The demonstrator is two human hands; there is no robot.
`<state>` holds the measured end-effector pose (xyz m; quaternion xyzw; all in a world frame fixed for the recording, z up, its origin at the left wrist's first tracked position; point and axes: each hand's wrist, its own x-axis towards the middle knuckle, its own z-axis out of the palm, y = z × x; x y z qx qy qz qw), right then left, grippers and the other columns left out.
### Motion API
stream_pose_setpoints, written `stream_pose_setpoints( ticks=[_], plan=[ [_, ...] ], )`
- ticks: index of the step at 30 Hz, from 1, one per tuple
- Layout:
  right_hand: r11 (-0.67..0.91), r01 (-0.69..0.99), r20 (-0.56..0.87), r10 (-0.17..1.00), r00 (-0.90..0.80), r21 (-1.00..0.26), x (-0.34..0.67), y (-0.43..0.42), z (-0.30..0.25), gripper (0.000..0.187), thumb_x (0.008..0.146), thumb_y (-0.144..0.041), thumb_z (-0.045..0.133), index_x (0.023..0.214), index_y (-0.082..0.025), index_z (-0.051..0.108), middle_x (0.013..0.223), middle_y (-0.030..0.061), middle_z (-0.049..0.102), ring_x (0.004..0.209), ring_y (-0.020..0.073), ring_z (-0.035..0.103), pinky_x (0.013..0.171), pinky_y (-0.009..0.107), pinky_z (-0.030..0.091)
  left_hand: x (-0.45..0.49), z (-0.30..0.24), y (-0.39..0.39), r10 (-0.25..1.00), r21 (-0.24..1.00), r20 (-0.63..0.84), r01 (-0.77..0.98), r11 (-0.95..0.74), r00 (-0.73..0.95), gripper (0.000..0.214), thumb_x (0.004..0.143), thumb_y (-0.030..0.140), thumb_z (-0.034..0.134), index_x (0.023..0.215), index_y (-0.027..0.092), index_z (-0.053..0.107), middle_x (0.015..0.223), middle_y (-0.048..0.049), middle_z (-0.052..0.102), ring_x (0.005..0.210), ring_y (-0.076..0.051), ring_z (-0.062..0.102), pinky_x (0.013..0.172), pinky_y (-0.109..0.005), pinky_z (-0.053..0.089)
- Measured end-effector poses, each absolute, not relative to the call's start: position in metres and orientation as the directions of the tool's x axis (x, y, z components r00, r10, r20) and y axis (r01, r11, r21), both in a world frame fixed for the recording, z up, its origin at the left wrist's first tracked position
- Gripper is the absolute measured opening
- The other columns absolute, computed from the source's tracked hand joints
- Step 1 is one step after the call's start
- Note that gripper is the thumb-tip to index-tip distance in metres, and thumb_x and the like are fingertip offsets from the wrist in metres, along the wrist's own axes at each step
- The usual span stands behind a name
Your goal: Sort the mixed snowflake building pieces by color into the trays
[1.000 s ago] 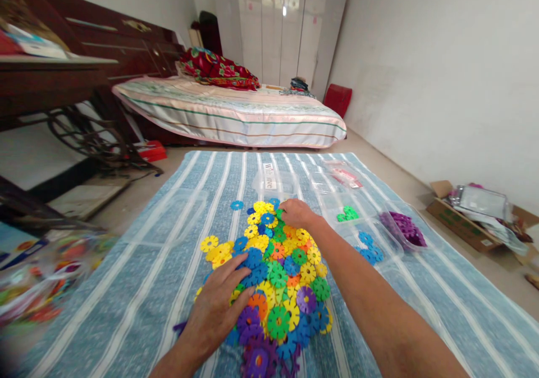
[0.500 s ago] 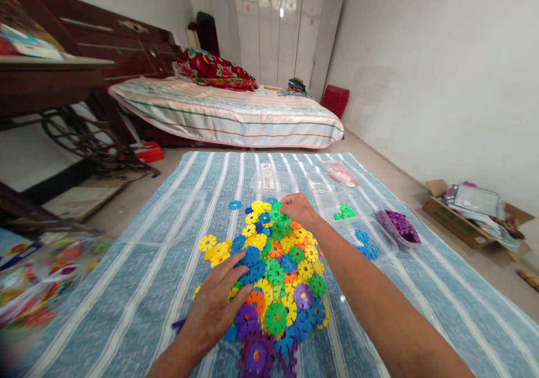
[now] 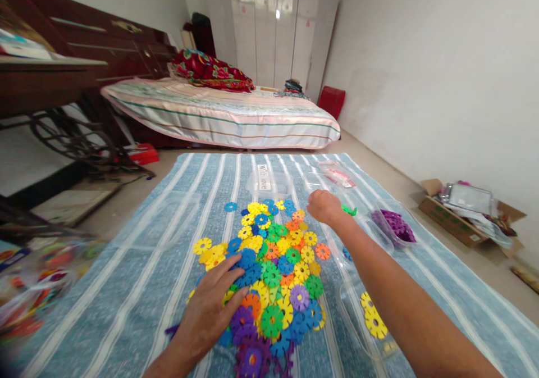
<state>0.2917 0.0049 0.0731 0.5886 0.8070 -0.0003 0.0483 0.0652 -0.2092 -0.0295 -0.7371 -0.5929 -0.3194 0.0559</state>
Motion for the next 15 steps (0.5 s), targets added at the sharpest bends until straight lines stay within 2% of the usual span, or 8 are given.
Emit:
stream_pose_setpoints(
  ticks=[3,6,9,15],
  plan=[
    [0.387,0.921,-0.112,0.919,-0.379,0.055,0.27,-0.004,0.063,0.028,0.076,-0.03,0.054,0.099,-0.02,0.067,0.102,0.0113,0.067,0.097,0.025,0.06,0.076,0.031,0.046,0.065,-0.029,-0.209,0.84,0.31,0.536,0.905,-0.29,0.086,0.023,0.082,0.03,0.053,0.101,0.021,0.059,0.121,-0.0094,0.058,0.109,-0.024,0.056,0.089,-0.043,0.05],
    [0.42,0.906,-0.119,0.904,-0.411,0.062,0.256,-0.008,0.057,0.029,0.079,-0.032,0.05,0.101,-0.018,0.066,0.104,0.0134,0.066,0.1,0.0261,0.059,0.078,0.034,0.045,0.064,-0.029,-0.209,0.84,0.308,0.535,0.905,-0.295,0.091,0.023,0.081,0.03,0.053,0.102,0.021,0.059,0.122,-0.0093,0.058,0.109,-0.024,0.056,0.089,-0.042,0.05],
    [0.445,0.894,-0.156,0.887,-0.434,0.045,0.248,-0.008,0.052,0.032,0.08,-0.036,0.05,0.104,-0.021,0.064,0.108,0.0112,0.065,0.101,0.025,0.059,0.078,0.033,0.045,0.064,-0.029,-0.209,0.839,0.298,0.535,0.909,-0.293,0.095,0.023,0.081,0.03,0.053,0.102,0.021,0.058,0.122,-0.0092,0.058,0.11,-0.024,0.055,0.089,-0.043,0.05],
    [0.473,0.881,-0.284,0.844,-0.455,-0.005,0.244,0.0,0.039,0.047,0.068,-0.051,0.062,0.102,-0.019,0.066,0.106,0.01,0.066,0.095,0.025,0.062,0.071,0.028,0.047,0.065,-0.028,-0.21,0.84,0.295,0.534,0.912,-0.286,0.091,0.023,0.082,0.03,0.053,0.102,0.021,0.058,0.121,-0.0092,0.058,0.109,-0.024,0.055,0.089,-0.043,0.049]
  ],
)
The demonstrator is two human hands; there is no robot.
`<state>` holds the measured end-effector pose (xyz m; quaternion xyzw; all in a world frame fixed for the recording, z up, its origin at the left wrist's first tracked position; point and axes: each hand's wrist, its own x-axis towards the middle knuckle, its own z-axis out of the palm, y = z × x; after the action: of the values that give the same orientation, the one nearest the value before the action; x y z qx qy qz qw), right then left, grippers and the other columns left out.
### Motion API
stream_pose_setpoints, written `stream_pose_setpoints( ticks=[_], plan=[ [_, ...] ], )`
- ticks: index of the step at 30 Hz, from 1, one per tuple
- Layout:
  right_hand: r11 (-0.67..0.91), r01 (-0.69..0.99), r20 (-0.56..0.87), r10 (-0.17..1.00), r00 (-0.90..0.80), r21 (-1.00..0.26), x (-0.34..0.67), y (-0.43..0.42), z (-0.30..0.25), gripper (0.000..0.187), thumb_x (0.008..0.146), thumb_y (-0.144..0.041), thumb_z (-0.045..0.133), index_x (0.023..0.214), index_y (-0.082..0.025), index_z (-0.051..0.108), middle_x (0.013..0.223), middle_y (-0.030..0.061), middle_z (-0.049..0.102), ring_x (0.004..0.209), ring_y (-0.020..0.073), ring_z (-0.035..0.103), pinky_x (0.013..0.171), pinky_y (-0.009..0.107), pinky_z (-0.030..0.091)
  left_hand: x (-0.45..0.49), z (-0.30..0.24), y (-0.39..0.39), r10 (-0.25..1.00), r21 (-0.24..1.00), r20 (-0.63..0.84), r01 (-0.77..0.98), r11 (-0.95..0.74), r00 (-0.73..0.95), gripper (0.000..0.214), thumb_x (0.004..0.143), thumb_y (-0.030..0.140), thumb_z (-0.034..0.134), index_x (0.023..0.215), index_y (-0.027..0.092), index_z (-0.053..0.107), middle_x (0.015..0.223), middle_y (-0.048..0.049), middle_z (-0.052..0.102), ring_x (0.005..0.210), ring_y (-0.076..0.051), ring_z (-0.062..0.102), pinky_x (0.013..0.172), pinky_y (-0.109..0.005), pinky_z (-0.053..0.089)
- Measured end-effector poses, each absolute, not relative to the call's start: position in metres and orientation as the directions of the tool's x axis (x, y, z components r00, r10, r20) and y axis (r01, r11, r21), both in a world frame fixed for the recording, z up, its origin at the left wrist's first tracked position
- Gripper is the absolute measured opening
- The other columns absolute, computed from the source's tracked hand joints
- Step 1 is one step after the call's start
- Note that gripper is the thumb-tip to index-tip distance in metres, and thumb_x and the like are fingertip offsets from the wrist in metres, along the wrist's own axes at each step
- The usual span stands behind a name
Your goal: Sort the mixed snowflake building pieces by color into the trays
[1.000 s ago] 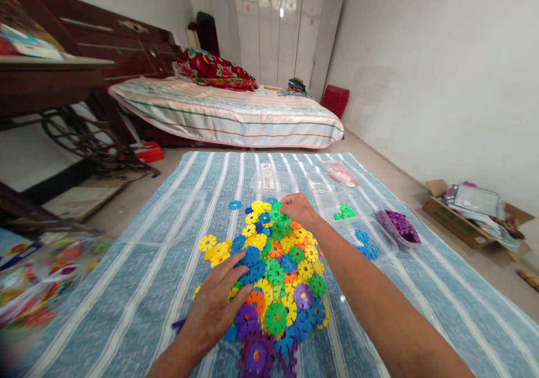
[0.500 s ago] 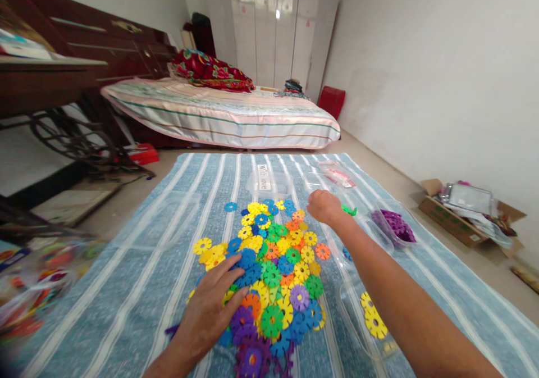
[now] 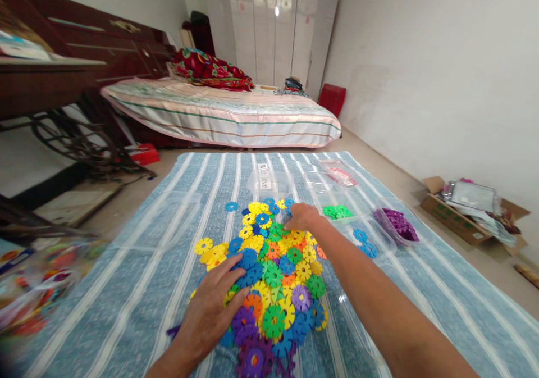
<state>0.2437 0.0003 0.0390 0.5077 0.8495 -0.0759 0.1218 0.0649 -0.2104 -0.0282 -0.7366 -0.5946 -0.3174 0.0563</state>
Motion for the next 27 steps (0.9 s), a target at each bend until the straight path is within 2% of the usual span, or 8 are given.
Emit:
stream_pose_setpoints(
  ticks=[3,7,13,17,21,24,27],
  plan=[
    [0.479,0.878,-0.295,0.837,-0.46,-0.009,0.245,0.004,0.033,0.04,0.069,-0.043,0.064,0.1,-0.019,0.067,0.105,0.0096,0.067,0.094,0.0238,0.062,0.072,0.027,0.047,0.065,-0.028,-0.211,0.844,0.297,0.528,0.91,-0.288,0.094,0.023,0.082,0.03,0.053,0.102,0.021,0.058,0.122,-0.0094,0.058,0.11,-0.024,0.055,0.09,-0.043,0.049],
    [0.468,0.884,-0.278,0.85,-0.448,0.007,0.247,0.007,0.027,0.028,0.073,-0.027,0.058,0.098,-0.018,0.067,0.102,0.0105,0.068,0.094,0.0229,0.063,0.074,0.028,0.047,0.064,-0.03,-0.21,0.85,0.295,0.518,0.912,-0.286,0.099,0.024,0.082,0.031,0.053,0.103,0.021,0.057,0.123,-0.0095,0.056,0.111,-0.024,0.054,0.09,-0.044,0.049],
    [0.429,0.903,-0.197,0.886,-0.42,0.006,0.246,0.0,0.029,0.033,0.071,-0.019,0.055,0.103,-0.016,0.065,0.105,0.0154,0.066,0.094,0.0275,0.062,0.073,0.033,0.049,0.064,-0.03,-0.209,0.838,0.266,0.534,0.917,-0.298,0.117,0.023,0.083,0.03,0.052,0.103,0.021,0.056,0.122,-0.0102,0.056,0.11,-0.024,0.055,0.089,-0.044,0.05],
    [0.418,0.907,-0.149,0.894,-0.422,-0.058,0.246,-0.001,0.037,0.033,0.07,-0.016,0.056,0.1,-0.019,0.066,0.105,0.0119,0.066,0.097,0.0262,0.062,0.076,0.032,0.049,0.063,-0.03,-0.209,0.828,0.242,0.546,0.923,-0.299,0.125,0.023,0.082,0.029,0.053,0.103,0.02,0.056,0.122,-0.0106,0.057,0.109,-0.024,0.055,0.087,-0.043,0.051],
    [0.394,0.903,-0.099,0.905,-0.414,-0.17,0.242,0.015,0.053,0.031,0.071,-0.01,0.05,0.095,-0.018,0.068,0.098,0.0088,0.069,0.092,0.0219,0.064,0.073,0.026,0.049,0.063,-0.029,-0.21,0.825,0.226,0.55,0.928,-0.297,0.13,0.024,0.082,0.03,0.053,0.103,0.02,0.056,0.121,-0.0106,0.057,0.109,-0.024,0.056,0.087,-0.043,0.051],
    [0.343,0.899,-0.04,0.93,-0.366,-0.272,0.235,0.035,0.071,0.038,0.08,-0.013,0.042,0.112,-0.016,0.06,0.089,0.007,0.07,0.077,0.0151,0.067,0.065,0.02,0.048,0.064,-0.028,-0.21,0.827,0.22,0.547,0.93,-0.294,0.132,0.024,0.082,0.032,0.053,0.102,0.02,0.056,0.121,-0.0107,0.058,0.109,-0.024,0.056,0.087,-0.043,0.051],
    [0.287,0.894,0.028,0.955,-0.296,-0.344,0.23,0.05,0.089,0.043,0.088,-0.022,0.034,0.128,-0.012,0.047,0.09,0.0086,0.069,0.072,0.0138,0.067,0.061,0.02,0.048,0.064,-0.027,-0.211,0.827,0.218,0.545,0.93,-0.297,0.137,0.024,0.082,0.032,0.053,0.102,0.02,0.056,0.121,-0.0108,0.058,0.109,-0.024,0.056,0.087,-0.043,0.051]
  ],
)
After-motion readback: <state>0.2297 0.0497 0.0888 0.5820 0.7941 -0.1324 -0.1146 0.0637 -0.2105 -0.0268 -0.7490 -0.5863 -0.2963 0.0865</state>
